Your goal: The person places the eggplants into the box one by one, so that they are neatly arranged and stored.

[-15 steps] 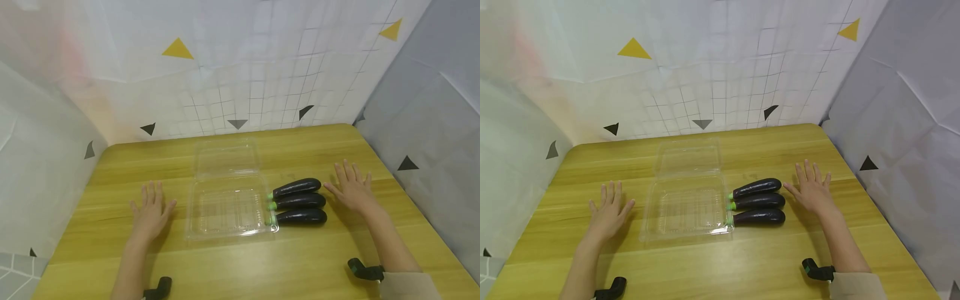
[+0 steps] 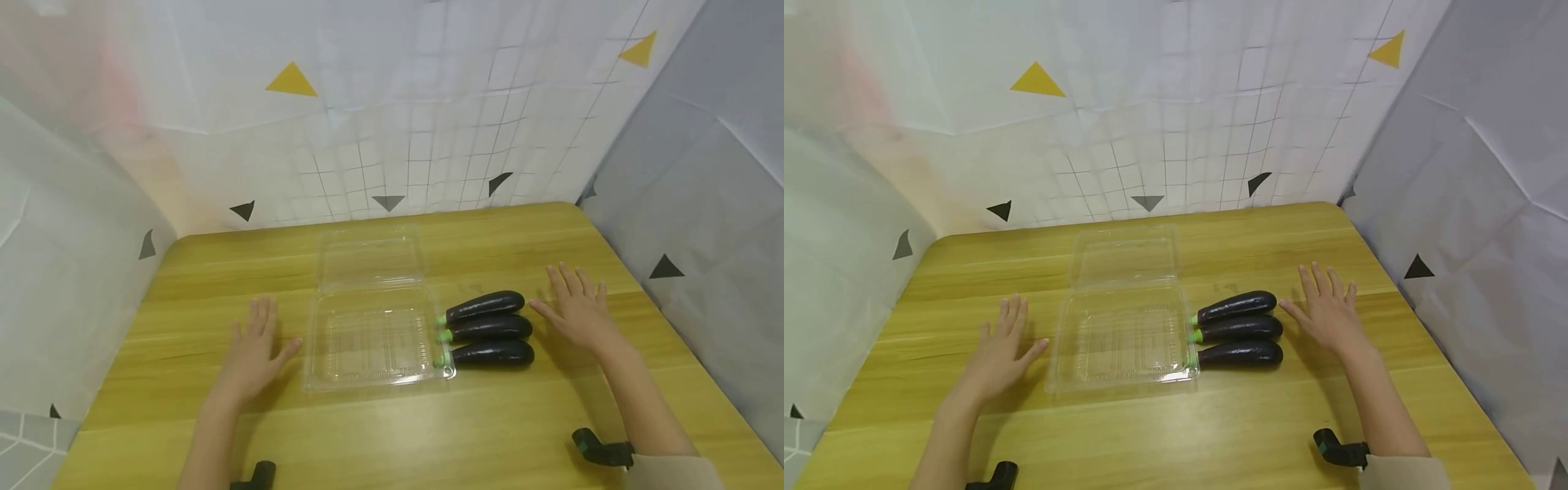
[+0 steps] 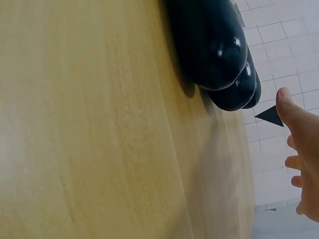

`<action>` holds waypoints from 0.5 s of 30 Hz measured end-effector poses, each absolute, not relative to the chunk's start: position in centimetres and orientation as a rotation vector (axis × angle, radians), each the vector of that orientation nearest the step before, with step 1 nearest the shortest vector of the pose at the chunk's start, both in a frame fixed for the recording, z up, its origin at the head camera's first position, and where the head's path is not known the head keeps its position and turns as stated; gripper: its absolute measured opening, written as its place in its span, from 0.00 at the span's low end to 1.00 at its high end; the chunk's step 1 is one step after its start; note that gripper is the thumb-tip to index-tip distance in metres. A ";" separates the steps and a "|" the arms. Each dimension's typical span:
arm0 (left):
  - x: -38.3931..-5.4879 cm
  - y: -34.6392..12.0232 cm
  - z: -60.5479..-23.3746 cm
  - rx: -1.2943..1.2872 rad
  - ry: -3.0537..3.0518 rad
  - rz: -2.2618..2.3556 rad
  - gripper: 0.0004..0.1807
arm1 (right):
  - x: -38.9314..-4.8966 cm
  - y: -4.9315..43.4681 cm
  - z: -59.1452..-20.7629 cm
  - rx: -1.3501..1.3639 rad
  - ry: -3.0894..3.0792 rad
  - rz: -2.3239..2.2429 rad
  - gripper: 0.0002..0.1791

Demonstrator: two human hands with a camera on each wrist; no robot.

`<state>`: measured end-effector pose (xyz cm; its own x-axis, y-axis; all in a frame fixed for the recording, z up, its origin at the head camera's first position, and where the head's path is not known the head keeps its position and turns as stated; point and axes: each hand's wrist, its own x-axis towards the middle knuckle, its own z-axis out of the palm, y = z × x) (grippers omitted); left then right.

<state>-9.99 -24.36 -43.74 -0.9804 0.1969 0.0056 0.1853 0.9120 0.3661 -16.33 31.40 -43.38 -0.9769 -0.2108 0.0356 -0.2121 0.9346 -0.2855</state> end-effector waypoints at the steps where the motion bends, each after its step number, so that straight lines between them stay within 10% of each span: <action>1: -10.0 -24.3 -43.7 0.320 3.035 0.578 0.50 | -16.3 31.4 -43.3 0.342 -3.079 0.453 0.47; 15: -9.5 -23.2 -43.6 0.455 3.039 0.482 0.55 | -15.7 31.0 -42.8 0.379 -3.043 0.411 0.46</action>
